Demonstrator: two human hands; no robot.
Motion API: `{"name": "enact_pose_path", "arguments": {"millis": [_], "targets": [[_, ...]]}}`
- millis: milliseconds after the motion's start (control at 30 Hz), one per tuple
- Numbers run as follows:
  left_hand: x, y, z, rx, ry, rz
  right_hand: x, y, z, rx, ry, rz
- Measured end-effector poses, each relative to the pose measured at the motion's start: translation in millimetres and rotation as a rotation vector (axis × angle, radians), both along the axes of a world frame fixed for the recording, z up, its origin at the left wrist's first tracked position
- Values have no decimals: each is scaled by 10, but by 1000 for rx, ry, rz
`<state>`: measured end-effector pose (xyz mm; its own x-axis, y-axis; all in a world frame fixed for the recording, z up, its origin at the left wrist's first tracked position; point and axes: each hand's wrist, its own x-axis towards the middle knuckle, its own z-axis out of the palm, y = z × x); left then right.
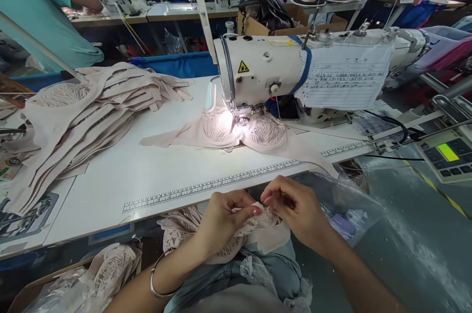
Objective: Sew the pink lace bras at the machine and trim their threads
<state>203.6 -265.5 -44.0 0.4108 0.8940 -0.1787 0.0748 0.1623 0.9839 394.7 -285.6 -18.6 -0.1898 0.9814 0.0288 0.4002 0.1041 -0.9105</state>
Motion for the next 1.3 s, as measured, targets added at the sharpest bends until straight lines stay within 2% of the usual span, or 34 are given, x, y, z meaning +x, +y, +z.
{"name": "enact_pose_path", "arguments": {"millis": [133,267,367,567,800,967,1100,1167,1233,1300], "targets": [[-8,39,22,-160,-132,-29,104,13,-73,-63,30,-5],[-11,72,9,-171,-151,-46,145,21,-106,-67,-43,98],[-15,85,-13,-166,-167,-68,108,31,-91,-155,-27,165],[-31,95,4,-166,-170,-73,-24,44,-83,-213,88,176],[-15,89,-26,-160,-193,-69,-75,48,-114,-215,104,100],[-22,107,-9,-179,-184,-45,31,35,-167,-64,118,-64],[-16,114,-10,-185,-207,-20,-25,-41,-137,-69,-8,-7],[-13,112,-17,-179,-207,-12,-32,-70,-99,-59,-67,-36],[-19,110,-26,-180,-197,-11,93,-75,-97,-15,-121,-123],[-33,113,-34,-181,-192,-10,395,-61,-172,21,-276,-191]]}}
